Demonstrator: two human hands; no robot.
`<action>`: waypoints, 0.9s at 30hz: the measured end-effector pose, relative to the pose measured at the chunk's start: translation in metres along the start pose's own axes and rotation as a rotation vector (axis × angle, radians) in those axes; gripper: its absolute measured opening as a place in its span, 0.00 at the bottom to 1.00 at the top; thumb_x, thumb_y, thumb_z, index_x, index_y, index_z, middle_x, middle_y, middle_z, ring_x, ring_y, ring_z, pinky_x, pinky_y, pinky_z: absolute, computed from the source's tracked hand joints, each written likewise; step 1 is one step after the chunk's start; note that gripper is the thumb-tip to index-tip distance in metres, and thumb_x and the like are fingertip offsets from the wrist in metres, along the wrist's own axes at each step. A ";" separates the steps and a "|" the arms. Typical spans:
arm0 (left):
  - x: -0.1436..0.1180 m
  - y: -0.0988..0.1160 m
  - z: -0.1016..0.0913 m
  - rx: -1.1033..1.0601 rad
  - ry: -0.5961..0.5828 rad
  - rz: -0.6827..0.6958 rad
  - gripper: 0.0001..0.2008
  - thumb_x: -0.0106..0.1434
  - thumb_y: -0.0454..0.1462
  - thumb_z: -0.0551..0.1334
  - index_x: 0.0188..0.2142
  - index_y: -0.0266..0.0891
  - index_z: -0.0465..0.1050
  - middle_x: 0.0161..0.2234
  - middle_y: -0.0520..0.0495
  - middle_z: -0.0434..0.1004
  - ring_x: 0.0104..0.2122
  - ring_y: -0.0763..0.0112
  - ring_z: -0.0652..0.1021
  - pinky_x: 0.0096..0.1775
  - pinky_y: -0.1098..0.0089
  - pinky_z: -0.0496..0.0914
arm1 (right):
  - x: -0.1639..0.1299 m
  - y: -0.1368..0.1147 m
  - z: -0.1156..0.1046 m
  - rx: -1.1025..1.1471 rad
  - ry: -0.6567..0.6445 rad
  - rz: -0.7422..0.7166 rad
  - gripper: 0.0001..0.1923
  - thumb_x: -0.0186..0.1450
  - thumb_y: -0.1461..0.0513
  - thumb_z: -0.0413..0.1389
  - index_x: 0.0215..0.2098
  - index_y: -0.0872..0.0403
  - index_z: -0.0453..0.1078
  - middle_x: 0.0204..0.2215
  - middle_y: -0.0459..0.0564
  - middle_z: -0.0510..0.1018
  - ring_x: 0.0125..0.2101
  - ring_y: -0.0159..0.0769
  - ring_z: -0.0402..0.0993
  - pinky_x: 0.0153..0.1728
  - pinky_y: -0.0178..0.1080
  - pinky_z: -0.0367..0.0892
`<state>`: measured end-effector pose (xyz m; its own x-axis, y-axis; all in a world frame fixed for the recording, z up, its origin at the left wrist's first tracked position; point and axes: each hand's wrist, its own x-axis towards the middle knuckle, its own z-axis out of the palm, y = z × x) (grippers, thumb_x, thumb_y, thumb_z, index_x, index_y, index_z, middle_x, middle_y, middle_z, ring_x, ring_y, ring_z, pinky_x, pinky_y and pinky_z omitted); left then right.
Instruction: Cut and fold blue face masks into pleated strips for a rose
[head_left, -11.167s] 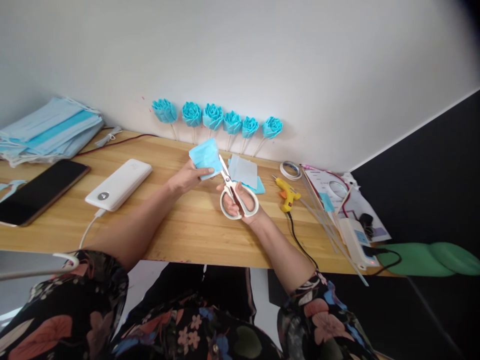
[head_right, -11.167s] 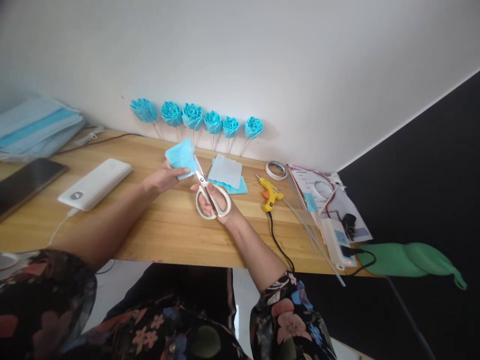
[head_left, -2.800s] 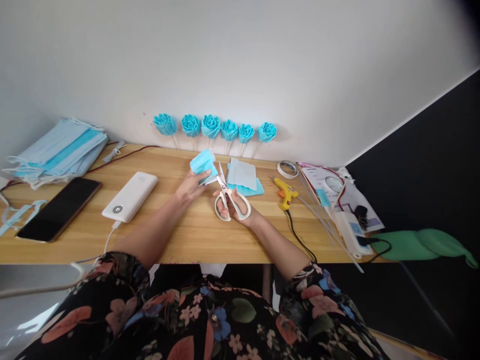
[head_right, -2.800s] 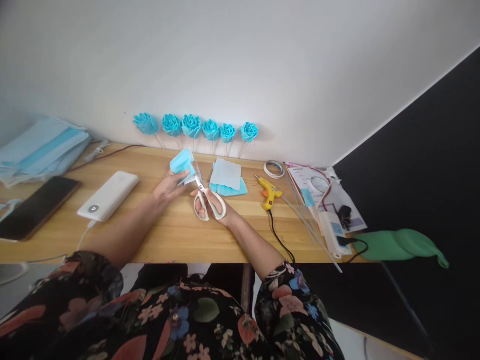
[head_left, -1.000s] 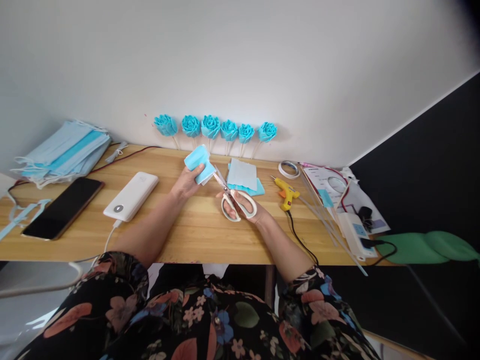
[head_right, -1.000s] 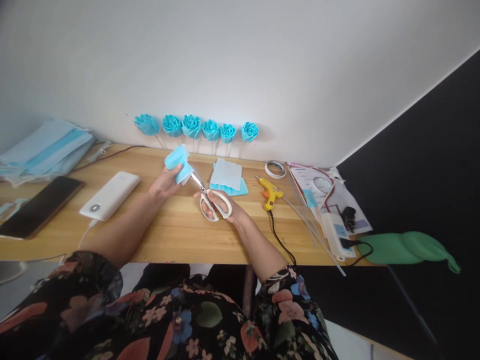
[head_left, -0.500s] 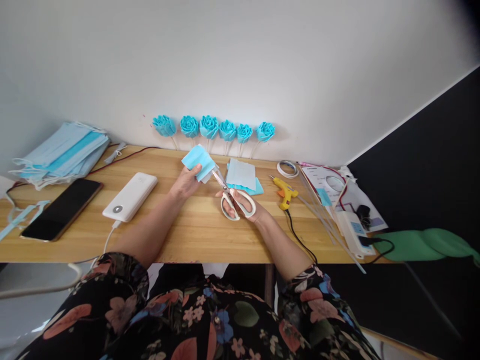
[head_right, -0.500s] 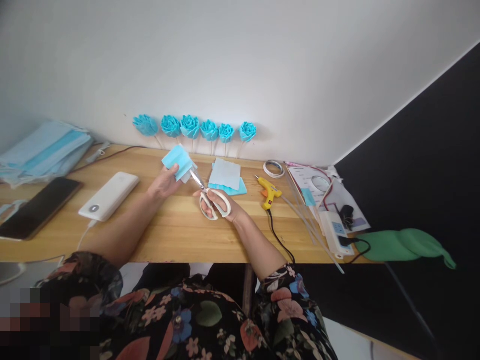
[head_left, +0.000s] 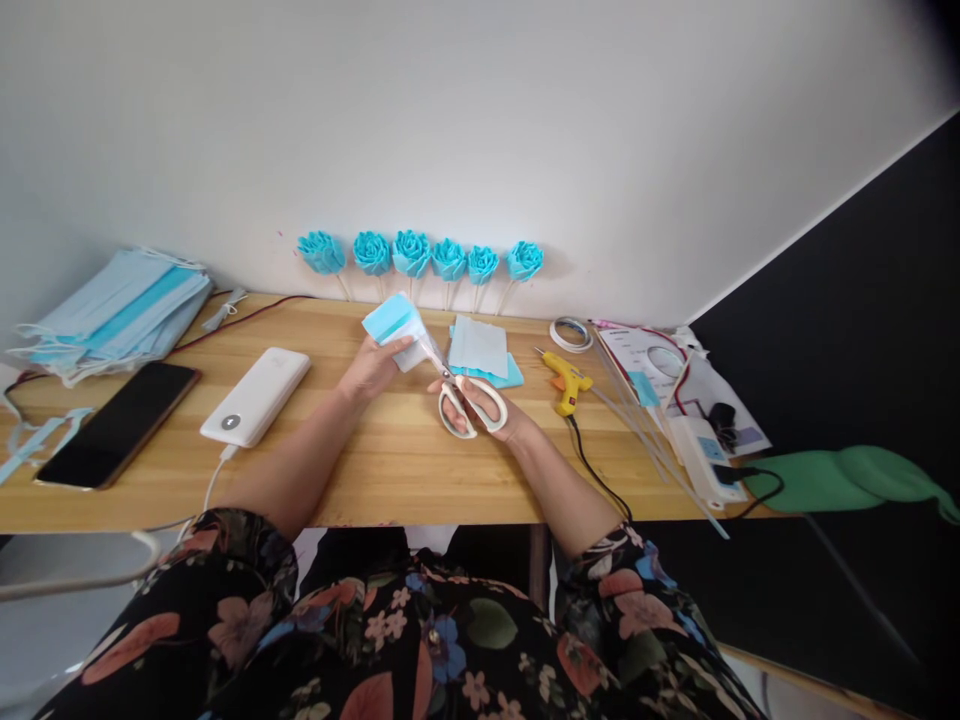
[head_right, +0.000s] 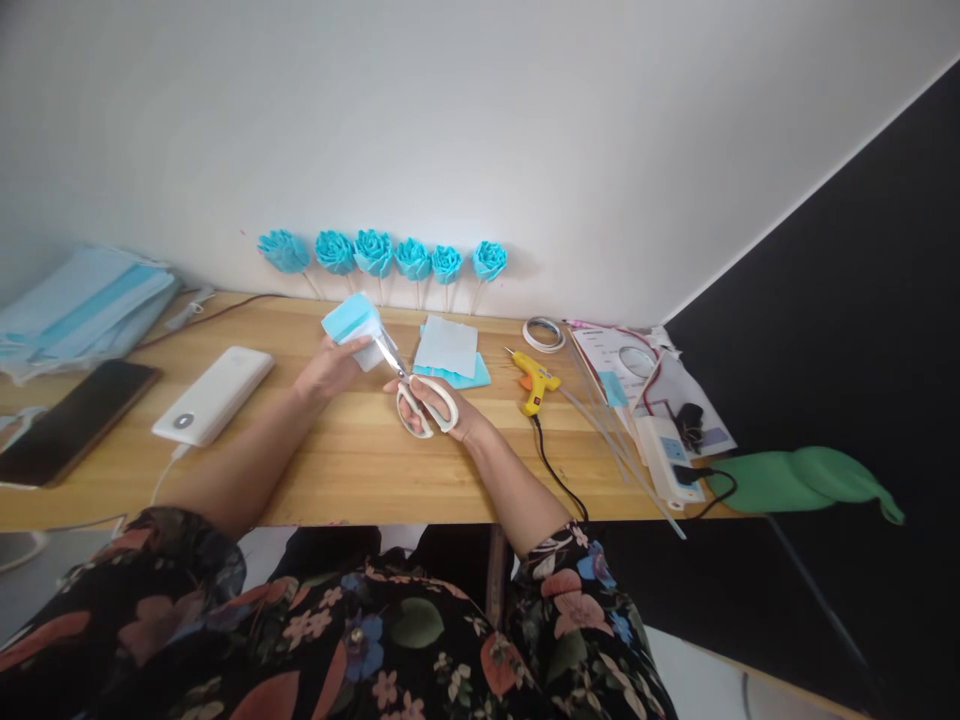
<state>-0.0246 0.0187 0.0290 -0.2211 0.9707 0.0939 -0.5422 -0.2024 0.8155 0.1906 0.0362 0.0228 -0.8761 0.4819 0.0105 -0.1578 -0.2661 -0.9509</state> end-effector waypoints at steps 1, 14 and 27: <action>0.001 0.000 -0.001 -0.013 0.029 0.012 0.20 0.47 0.35 0.77 0.40 0.38 0.76 0.38 0.48 0.82 0.39 0.66 0.80 0.48 0.65 0.72 | 0.000 0.000 0.000 0.000 0.001 0.002 0.29 0.68 0.43 0.53 0.50 0.60 0.71 0.22 0.44 0.72 0.17 0.27 0.65 0.17 0.32 0.61; 0.004 0.001 0.000 -0.049 0.064 0.032 0.22 0.47 0.37 0.77 0.41 0.39 0.75 0.38 0.49 0.81 0.40 0.66 0.79 0.48 0.66 0.73 | -0.001 -0.001 -0.001 -0.022 0.019 0.011 0.31 0.67 0.42 0.54 0.51 0.60 0.71 0.21 0.43 0.71 0.17 0.28 0.66 0.17 0.31 0.61; 0.000 0.002 0.002 -0.031 0.011 0.032 0.26 0.51 0.39 0.76 0.48 0.42 0.74 0.41 0.49 0.81 0.44 0.64 0.79 0.50 0.65 0.71 | 0.001 -0.002 -0.001 0.015 0.035 0.051 0.32 0.65 0.41 0.56 0.50 0.60 0.71 0.22 0.44 0.72 0.17 0.27 0.65 0.17 0.32 0.61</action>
<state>-0.0242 0.0188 0.0320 -0.2480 0.9621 0.1135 -0.5594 -0.2378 0.7941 0.1909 0.0377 0.0240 -0.8668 0.4962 -0.0494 -0.1199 -0.3034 -0.9453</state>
